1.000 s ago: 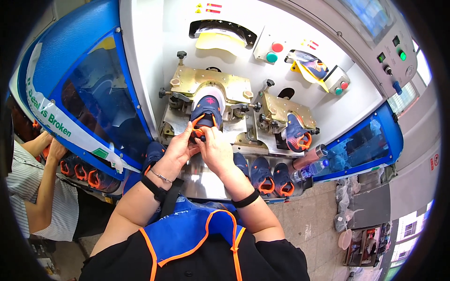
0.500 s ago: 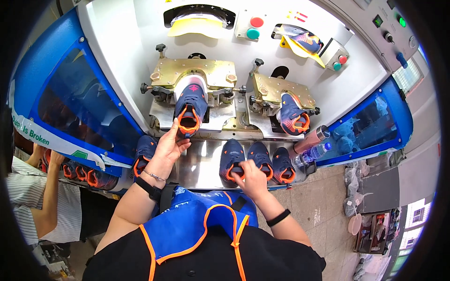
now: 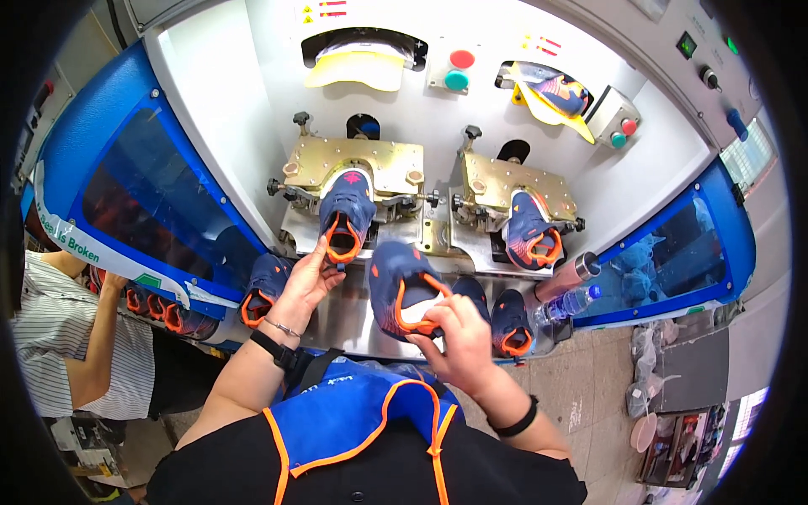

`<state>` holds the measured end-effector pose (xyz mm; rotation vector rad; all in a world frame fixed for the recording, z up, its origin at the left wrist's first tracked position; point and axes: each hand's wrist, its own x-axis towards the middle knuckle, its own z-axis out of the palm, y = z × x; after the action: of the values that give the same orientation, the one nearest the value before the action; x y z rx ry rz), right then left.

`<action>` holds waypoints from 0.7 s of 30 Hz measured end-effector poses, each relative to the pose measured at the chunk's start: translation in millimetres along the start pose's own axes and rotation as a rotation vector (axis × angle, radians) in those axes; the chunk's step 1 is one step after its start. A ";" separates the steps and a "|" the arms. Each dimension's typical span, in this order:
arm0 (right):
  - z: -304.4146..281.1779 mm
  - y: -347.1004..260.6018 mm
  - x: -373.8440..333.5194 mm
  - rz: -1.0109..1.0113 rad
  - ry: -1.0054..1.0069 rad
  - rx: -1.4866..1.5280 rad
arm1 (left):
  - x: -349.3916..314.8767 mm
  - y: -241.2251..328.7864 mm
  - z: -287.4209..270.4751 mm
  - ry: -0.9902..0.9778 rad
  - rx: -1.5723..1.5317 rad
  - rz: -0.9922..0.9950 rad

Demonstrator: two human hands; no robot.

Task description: The recorder is operating a footwear lasting machine, placing shoe uppers and soles onto the machine to be pressed and shaped.

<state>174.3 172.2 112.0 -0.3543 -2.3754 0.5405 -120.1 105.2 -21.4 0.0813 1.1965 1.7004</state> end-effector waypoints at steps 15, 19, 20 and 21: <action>34.5 82.6 350.5 -0.089 0.330 -0.146 | -4.2 0.9 8.7 -0.090 -0.011 0.061; 74.1 73.2 329.8 -0.056 0.615 -0.377 | 0.7 1.2 -7.9 -0.101 -0.009 0.068; 74.4 86.5 316.5 -0.072 0.711 -0.604 | -1.9 3.4 -1.5 -0.100 0.011 0.053; 83.0 82.2 301.6 0.018 0.787 -0.501 | -4.8 4.9 -3.6 -0.074 0.018 0.045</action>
<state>-95.2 336.7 182.1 -0.6658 -1.6977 -0.1921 -123.1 99.3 -17.4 0.1814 1.1623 1.7112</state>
